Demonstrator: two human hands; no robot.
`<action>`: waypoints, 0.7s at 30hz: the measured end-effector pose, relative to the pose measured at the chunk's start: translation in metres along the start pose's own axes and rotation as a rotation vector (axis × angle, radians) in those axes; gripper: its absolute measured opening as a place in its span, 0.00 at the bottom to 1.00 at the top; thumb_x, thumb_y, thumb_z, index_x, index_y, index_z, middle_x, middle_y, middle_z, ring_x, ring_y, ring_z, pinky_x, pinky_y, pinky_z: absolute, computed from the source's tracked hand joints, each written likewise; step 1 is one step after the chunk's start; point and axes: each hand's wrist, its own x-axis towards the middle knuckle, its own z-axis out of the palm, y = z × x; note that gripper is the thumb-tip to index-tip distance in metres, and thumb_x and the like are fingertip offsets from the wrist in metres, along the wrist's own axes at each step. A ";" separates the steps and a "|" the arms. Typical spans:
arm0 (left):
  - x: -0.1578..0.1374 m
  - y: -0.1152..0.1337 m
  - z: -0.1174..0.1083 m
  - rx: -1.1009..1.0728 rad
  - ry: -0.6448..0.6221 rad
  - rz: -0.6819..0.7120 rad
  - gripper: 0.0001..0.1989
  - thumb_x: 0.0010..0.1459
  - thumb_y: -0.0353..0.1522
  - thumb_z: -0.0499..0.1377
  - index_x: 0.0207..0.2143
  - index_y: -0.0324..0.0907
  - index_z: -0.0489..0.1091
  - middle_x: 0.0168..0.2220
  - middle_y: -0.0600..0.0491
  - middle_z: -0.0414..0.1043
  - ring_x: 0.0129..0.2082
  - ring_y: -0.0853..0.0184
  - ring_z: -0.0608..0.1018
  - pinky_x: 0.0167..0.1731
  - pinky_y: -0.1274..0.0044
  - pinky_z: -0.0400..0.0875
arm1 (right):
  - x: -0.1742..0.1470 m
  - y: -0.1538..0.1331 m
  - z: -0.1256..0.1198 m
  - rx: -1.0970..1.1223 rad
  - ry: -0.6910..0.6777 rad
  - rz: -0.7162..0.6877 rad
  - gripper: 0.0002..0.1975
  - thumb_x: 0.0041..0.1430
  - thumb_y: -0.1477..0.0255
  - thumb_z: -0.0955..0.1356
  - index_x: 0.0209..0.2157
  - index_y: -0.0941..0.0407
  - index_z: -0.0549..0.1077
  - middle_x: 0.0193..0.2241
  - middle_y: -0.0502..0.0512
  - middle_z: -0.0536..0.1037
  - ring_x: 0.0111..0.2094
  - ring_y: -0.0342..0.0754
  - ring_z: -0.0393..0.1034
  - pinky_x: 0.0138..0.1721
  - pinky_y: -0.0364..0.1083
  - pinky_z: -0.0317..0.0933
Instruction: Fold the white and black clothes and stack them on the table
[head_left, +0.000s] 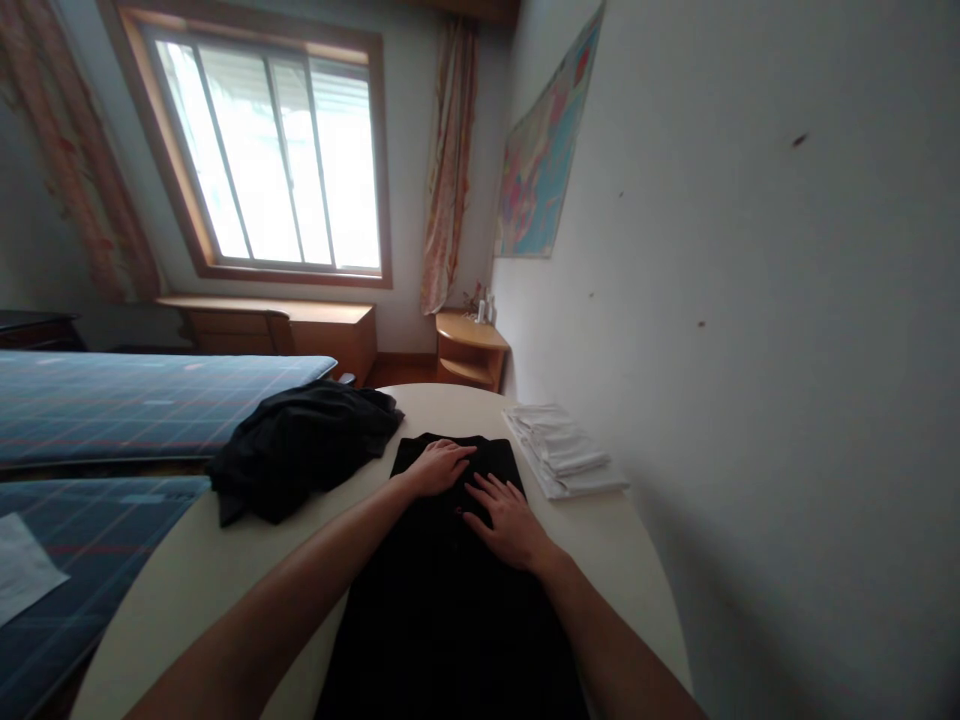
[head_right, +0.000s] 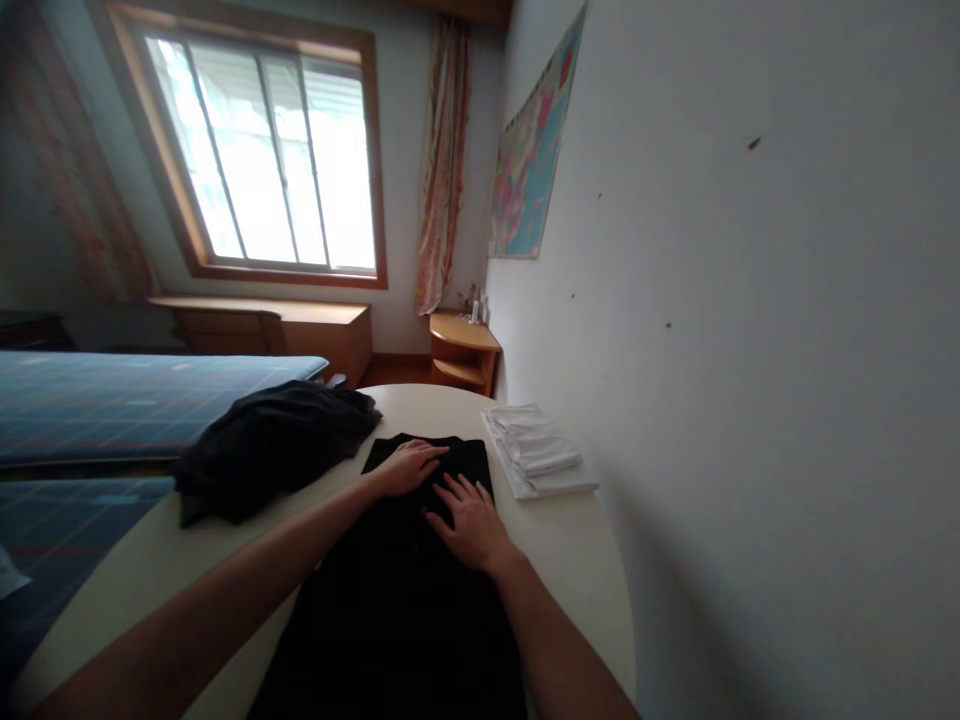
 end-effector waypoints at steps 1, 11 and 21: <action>0.003 0.002 0.003 -0.028 -0.012 -0.012 0.21 0.63 0.34 0.53 0.58 0.49 0.68 0.54 0.49 0.73 0.57 0.56 0.69 0.61 0.61 0.56 | 0.000 0.000 -0.001 0.007 0.004 -0.004 0.27 0.66 0.56 0.62 0.62 0.50 0.64 0.65 0.56 0.61 0.67 0.57 0.48 0.66 0.62 0.41; 0.033 0.008 0.024 -0.318 0.053 -0.183 0.19 0.59 0.26 0.56 0.53 0.38 0.70 0.49 0.44 0.76 0.48 0.63 0.78 0.51 0.72 0.70 | 0.000 0.001 -0.005 0.086 0.239 0.020 0.20 0.67 0.65 0.62 0.56 0.57 0.71 0.58 0.61 0.71 0.60 0.54 0.63 0.62 0.55 0.54; 0.042 0.008 0.023 -0.373 0.082 -0.280 0.23 0.50 0.22 0.61 0.51 0.37 0.68 0.39 0.49 0.75 0.34 0.68 0.78 0.39 0.74 0.75 | -0.002 0.002 -0.007 0.058 0.200 0.026 0.20 0.68 0.64 0.61 0.56 0.56 0.71 0.58 0.60 0.70 0.60 0.54 0.62 0.62 0.55 0.54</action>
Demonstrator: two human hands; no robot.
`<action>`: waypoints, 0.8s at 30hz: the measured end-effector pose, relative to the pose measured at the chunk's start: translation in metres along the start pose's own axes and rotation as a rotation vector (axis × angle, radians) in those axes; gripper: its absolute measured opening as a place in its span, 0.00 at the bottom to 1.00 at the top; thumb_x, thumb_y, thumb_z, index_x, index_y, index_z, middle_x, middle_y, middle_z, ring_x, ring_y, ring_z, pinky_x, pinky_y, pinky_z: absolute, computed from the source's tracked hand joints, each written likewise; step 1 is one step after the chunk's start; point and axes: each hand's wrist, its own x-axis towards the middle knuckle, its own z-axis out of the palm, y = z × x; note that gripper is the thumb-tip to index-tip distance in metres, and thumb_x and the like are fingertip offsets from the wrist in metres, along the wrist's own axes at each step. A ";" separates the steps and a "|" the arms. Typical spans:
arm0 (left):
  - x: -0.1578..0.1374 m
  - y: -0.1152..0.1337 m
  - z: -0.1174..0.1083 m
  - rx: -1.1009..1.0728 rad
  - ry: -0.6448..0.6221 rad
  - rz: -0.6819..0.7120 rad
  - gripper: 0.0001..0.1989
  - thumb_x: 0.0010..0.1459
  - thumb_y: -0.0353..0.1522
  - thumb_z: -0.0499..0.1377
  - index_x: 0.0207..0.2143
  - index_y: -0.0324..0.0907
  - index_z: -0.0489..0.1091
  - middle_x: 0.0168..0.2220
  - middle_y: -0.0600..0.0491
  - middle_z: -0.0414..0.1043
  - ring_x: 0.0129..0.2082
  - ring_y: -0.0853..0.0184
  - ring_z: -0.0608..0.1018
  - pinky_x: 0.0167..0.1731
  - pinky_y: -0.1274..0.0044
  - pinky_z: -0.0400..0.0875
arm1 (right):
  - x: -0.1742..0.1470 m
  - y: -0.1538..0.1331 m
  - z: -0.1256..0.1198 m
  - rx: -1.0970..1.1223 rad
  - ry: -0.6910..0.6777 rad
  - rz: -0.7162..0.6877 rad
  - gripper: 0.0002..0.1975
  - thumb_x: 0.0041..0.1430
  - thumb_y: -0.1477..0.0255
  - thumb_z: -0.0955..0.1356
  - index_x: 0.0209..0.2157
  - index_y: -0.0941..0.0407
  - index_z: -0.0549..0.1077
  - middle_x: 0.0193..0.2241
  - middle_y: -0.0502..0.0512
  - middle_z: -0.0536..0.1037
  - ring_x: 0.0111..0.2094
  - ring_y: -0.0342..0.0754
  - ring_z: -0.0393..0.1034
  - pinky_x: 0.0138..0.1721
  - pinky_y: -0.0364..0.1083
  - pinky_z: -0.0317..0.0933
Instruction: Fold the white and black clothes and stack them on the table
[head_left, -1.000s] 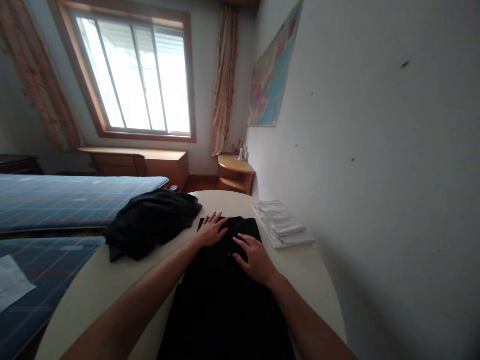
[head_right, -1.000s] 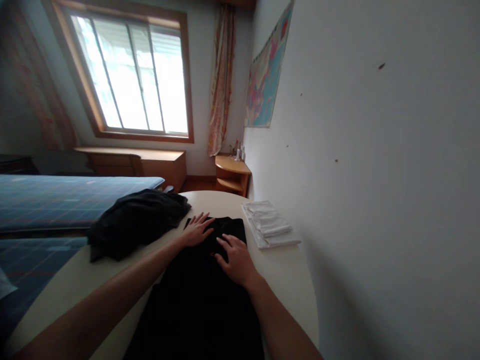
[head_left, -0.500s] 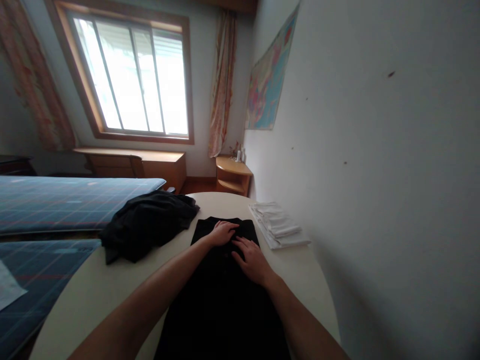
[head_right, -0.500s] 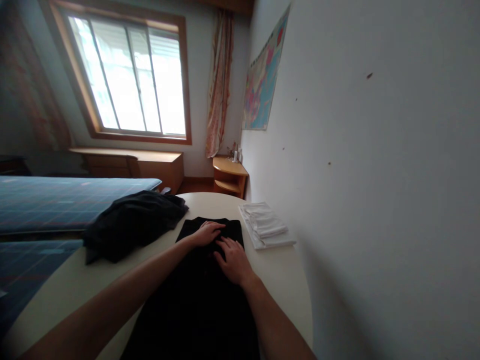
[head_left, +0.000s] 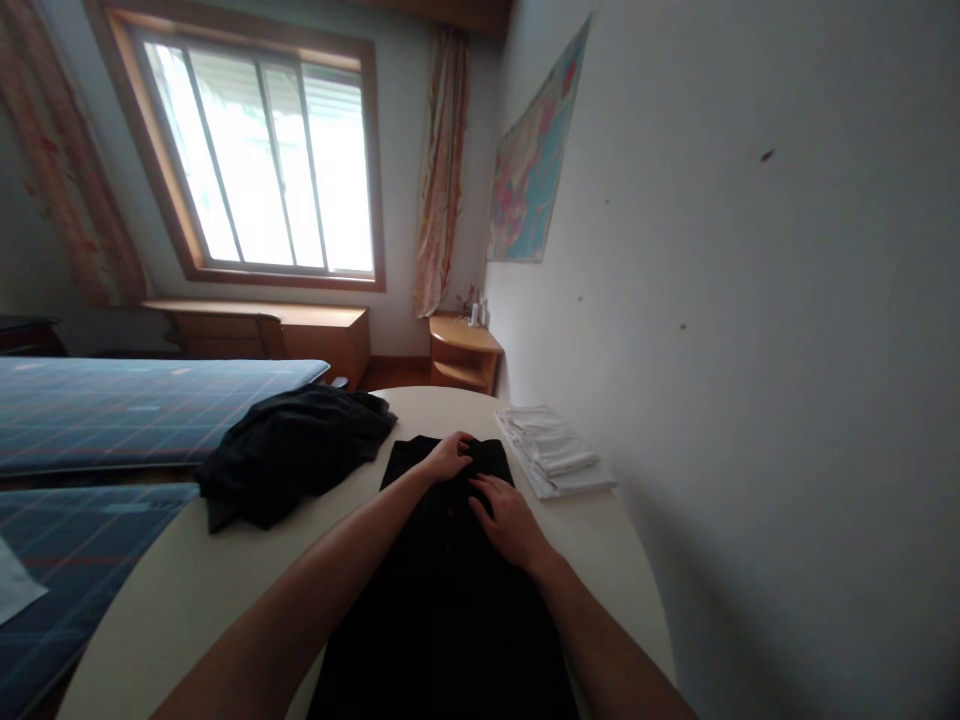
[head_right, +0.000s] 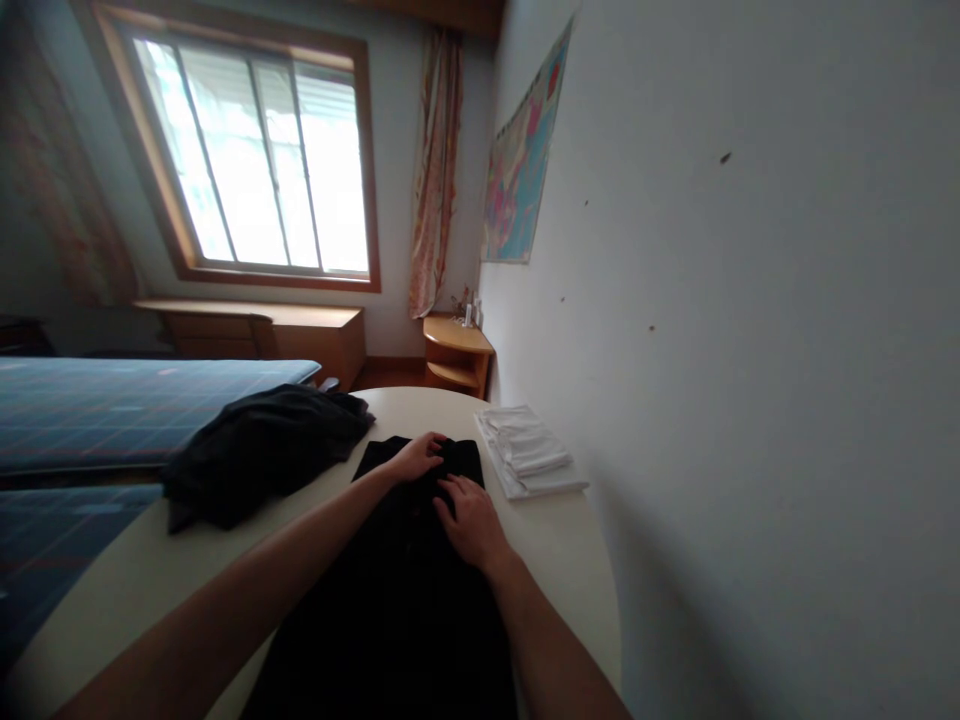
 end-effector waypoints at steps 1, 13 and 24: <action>0.000 0.002 0.000 0.014 0.013 0.007 0.24 0.50 0.21 0.59 0.51 0.38 0.68 0.40 0.50 0.75 0.34 0.69 0.77 0.39 0.75 0.75 | 0.000 0.000 0.000 -0.009 -0.001 -0.001 0.20 0.67 0.64 0.61 0.56 0.56 0.71 0.58 0.60 0.70 0.61 0.54 0.61 0.63 0.55 0.53; -0.035 0.016 -0.013 0.421 -0.109 0.238 0.17 0.59 0.30 0.56 0.51 0.47 0.72 0.58 0.49 0.69 0.61 0.55 0.66 0.63 0.59 0.52 | -0.001 0.007 0.004 -0.088 -0.165 0.090 0.25 0.65 0.60 0.63 0.61 0.52 0.67 0.65 0.58 0.61 0.67 0.58 0.50 0.66 0.58 0.43; -0.096 0.035 -0.077 0.419 -0.293 0.256 0.13 0.63 0.37 0.52 0.41 0.42 0.74 0.39 0.51 0.77 0.38 0.65 0.77 0.40 0.77 0.68 | -0.009 0.016 -0.022 0.072 -0.156 -0.047 0.15 0.65 0.61 0.65 0.46 0.52 0.79 0.54 0.57 0.75 0.60 0.55 0.63 0.62 0.56 0.50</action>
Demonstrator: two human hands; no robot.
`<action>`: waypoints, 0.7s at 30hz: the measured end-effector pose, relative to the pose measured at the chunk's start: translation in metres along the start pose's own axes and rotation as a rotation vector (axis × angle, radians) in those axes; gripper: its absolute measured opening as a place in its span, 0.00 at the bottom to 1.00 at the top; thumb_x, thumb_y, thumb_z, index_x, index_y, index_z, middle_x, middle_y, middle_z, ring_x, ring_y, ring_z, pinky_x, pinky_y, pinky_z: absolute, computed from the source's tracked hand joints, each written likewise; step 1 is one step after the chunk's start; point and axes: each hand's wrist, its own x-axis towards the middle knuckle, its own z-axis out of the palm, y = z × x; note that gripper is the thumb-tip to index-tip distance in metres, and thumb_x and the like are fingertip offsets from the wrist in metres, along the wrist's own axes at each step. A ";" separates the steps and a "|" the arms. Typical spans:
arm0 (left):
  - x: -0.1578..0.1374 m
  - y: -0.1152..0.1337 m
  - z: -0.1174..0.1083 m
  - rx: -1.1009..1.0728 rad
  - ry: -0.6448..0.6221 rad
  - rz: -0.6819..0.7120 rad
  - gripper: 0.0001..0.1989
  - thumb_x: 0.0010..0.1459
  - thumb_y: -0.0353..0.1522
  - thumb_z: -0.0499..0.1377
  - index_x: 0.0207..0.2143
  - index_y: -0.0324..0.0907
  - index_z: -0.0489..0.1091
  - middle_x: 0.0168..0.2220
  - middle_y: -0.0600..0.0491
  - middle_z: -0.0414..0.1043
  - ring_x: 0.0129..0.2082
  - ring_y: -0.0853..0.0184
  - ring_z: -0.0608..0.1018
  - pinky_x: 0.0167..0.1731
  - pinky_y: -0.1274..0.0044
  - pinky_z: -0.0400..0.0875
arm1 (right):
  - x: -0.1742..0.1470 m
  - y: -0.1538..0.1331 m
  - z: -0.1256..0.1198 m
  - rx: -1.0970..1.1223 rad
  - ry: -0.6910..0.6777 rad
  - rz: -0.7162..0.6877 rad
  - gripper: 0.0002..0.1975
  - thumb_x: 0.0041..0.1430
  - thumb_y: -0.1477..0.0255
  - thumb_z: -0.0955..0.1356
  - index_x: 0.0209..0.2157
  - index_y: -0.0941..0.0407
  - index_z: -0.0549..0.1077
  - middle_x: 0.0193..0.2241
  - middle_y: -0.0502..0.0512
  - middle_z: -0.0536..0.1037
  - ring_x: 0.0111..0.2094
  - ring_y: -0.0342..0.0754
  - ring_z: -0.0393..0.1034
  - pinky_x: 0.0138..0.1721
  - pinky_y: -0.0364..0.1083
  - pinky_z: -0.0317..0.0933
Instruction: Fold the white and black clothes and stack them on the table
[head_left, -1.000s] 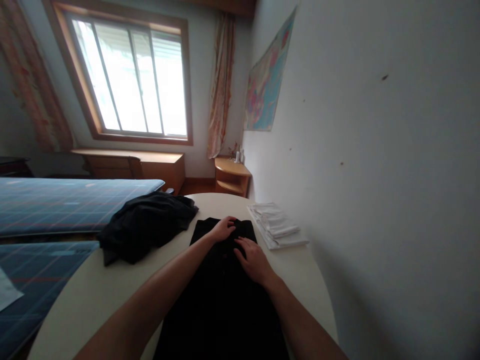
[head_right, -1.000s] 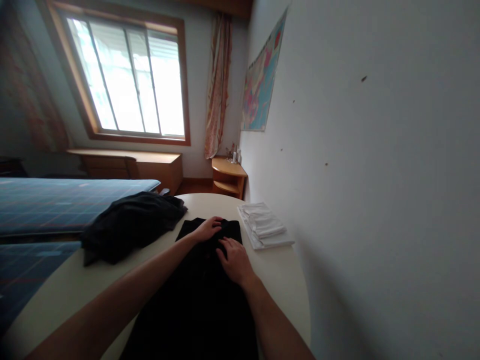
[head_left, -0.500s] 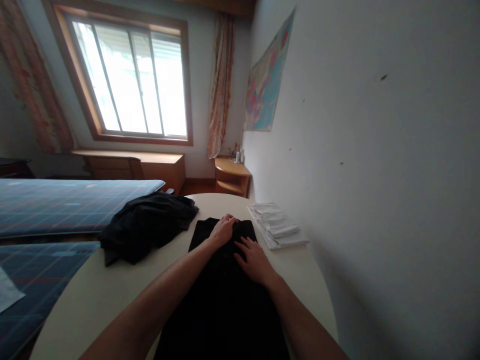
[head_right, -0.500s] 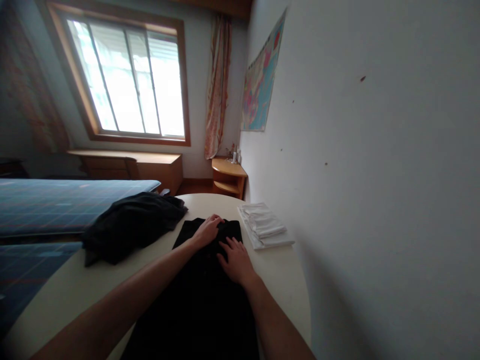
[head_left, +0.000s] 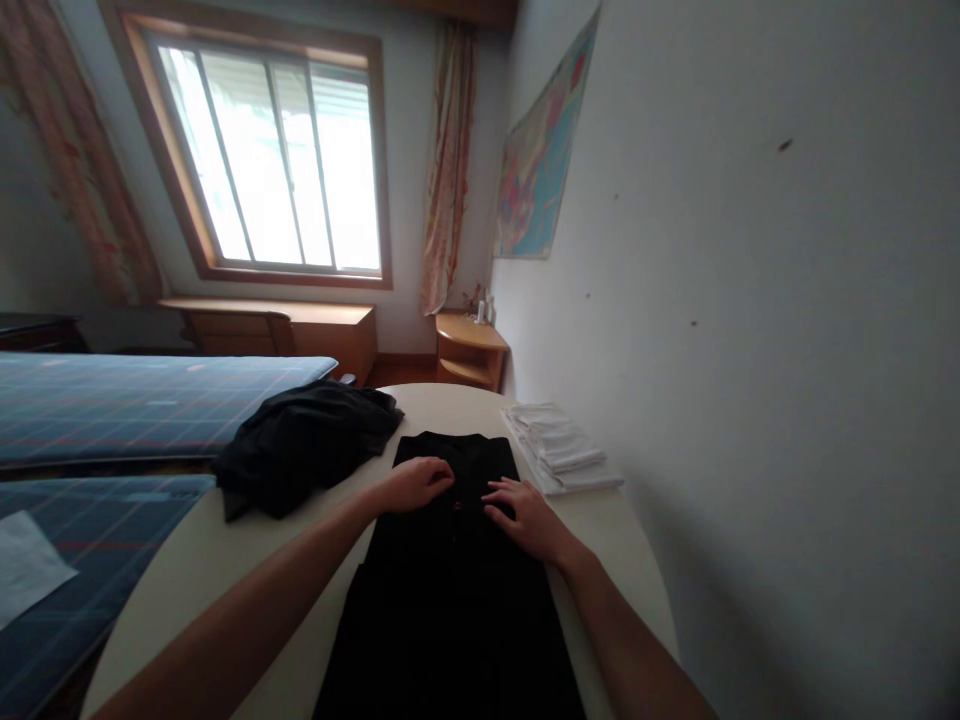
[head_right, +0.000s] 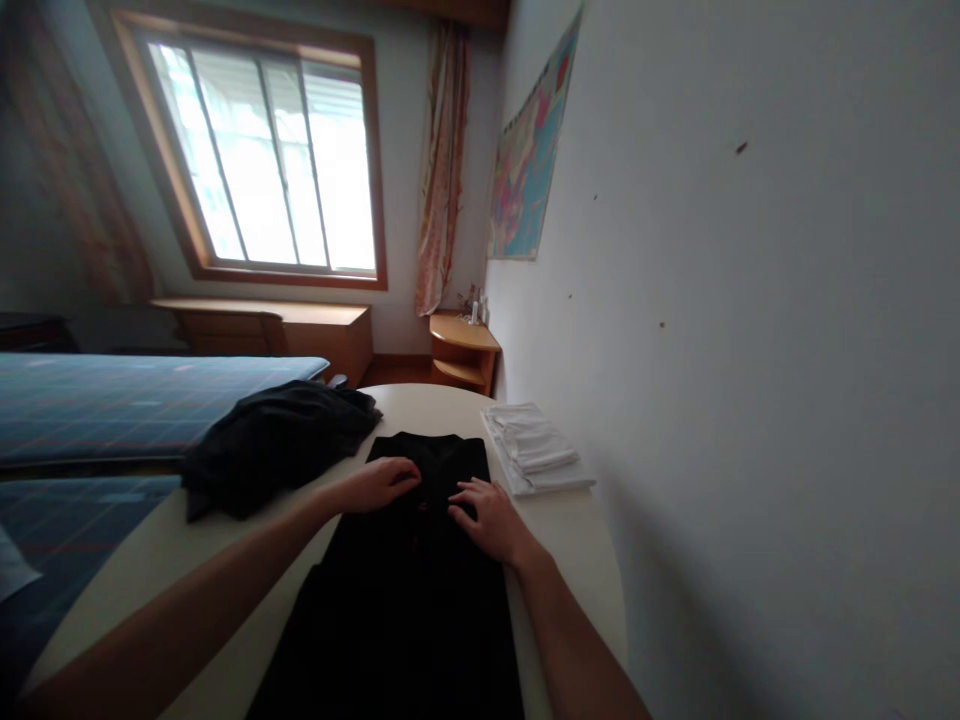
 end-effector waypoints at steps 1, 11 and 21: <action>-0.013 0.004 -0.005 -0.014 -0.057 -0.023 0.13 0.63 0.39 0.52 0.40 0.43 0.74 0.35 0.53 0.76 0.33 0.67 0.76 0.34 0.78 0.67 | -0.003 -0.004 -0.004 0.002 0.005 -0.017 0.13 0.64 0.62 0.66 0.42 0.52 0.80 0.51 0.56 0.77 0.56 0.54 0.66 0.60 0.54 0.53; -0.095 0.033 -0.018 0.018 -0.238 -0.218 0.16 0.54 0.47 0.59 0.33 0.45 0.74 0.28 0.56 0.75 0.25 0.68 0.73 0.24 0.78 0.58 | -0.037 -0.055 -0.031 -0.061 -0.261 0.020 0.14 0.51 0.60 0.74 0.37 0.54 0.77 0.38 0.54 0.77 0.40 0.51 0.70 0.42 0.46 0.62; -0.118 0.041 -0.021 -0.074 -0.255 -0.251 0.18 0.50 0.39 0.63 0.45 0.46 0.73 0.38 0.53 0.76 0.36 0.62 0.76 0.35 0.76 0.66 | -0.050 -0.055 -0.040 -0.048 -0.375 0.121 0.12 0.54 0.65 0.72 0.39 0.54 0.74 0.36 0.53 0.78 0.36 0.48 0.70 0.36 0.44 0.59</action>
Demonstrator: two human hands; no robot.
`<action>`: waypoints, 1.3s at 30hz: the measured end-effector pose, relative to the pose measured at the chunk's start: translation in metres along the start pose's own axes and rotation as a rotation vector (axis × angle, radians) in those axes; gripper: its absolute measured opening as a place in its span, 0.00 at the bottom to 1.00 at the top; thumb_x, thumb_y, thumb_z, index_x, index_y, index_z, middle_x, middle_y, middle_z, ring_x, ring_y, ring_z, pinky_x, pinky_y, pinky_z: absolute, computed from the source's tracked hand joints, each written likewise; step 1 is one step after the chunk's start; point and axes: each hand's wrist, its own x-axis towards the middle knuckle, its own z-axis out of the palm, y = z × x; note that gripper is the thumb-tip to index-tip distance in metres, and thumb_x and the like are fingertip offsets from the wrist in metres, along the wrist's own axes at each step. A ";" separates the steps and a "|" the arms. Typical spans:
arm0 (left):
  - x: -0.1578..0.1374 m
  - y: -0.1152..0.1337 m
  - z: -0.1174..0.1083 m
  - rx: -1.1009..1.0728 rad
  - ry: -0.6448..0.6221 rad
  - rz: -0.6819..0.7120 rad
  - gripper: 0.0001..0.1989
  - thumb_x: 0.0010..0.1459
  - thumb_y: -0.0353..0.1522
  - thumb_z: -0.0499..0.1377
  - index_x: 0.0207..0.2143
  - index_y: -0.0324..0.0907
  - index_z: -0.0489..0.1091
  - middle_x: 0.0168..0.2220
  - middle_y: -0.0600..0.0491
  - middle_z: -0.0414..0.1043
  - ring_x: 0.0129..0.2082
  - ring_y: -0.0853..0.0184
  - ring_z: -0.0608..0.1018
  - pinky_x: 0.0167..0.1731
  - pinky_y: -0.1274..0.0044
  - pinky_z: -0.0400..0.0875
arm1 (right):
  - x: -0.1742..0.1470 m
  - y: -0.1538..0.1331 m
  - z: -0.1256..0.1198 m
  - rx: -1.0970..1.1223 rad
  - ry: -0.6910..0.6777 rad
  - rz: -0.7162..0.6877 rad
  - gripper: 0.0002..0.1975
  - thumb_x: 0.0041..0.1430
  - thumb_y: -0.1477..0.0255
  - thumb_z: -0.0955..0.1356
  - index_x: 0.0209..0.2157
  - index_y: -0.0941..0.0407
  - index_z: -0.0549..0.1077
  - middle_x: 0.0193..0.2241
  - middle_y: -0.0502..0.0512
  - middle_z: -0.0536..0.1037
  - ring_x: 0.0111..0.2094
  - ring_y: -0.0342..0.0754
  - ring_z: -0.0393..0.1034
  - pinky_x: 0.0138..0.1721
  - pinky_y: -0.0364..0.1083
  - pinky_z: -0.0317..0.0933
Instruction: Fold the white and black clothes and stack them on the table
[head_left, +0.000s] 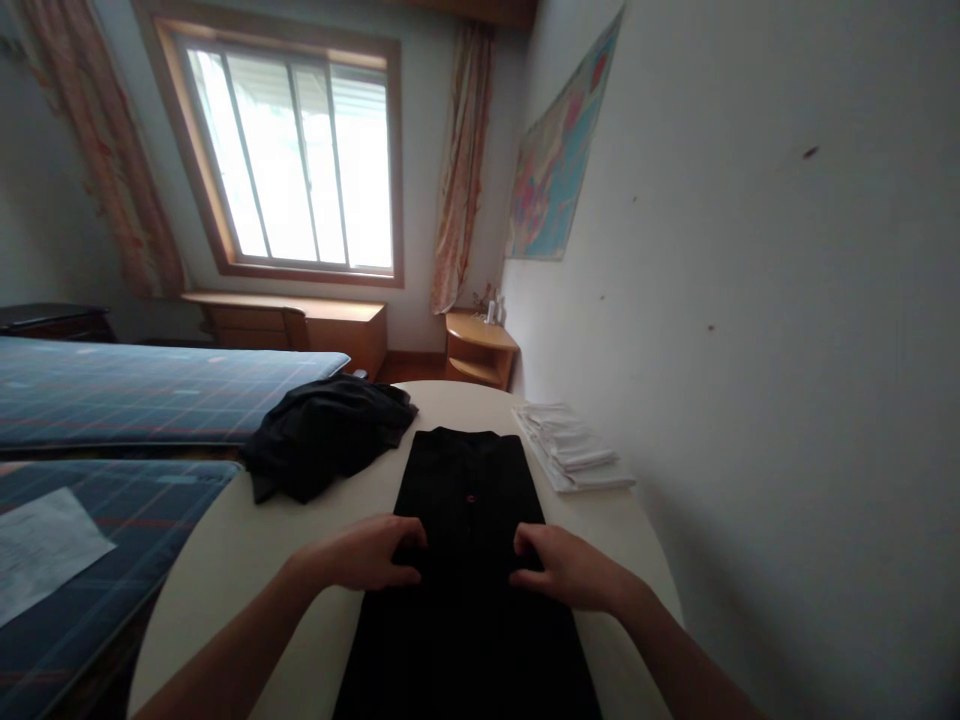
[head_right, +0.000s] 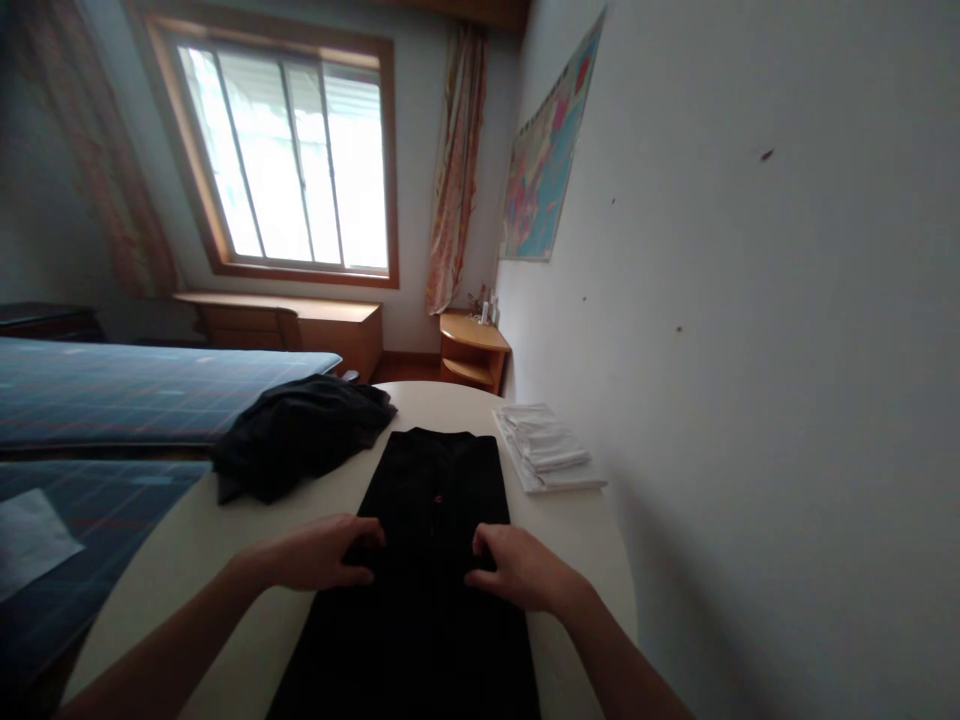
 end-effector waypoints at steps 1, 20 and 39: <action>-0.002 0.000 0.000 -0.010 -0.008 -0.003 0.19 0.51 0.37 0.62 0.47 0.46 0.73 0.40 0.52 0.76 0.39 0.60 0.77 0.37 0.75 0.67 | -0.001 0.000 -0.001 0.020 -0.013 0.007 0.12 0.55 0.65 0.71 0.41 0.54 0.74 0.37 0.53 0.78 0.36 0.49 0.71 0.37 0.44 0.60; 0.077 0.005 -0.120 0.010 0.475 0.363 0.17 0.57 0.29 0.55 0.49 0.44 0.73 0.46 0.54 0.77 0.47 0.63 0.76 0.55 0.73 0.65 | 0.079 0.024 -0.114 0.006 0.458 -0.124 0.14 0.59 0.70 0.63 0.44 0.56 0.75 0.41 0.54 0.80 0.42 0.50 0.73 0.47 0.47 0.62; 0.181 -0.093 -0.029 -0.091 0.771 -0.037 0.25 0.51 0.18 0.52 0.51 0.41 0.68 0.48 0.48 0.73 0.50 0.63 0.75 0.55 0.70 0.67 | 0.182 0.077 -0.026 -0.248 0.499 0.198 0.19 0.61 0.77 0.61 0.52 0.57 0.71 0.50 0.60 0.76 0.52 0.54 0.67 0.54 0.50 0.56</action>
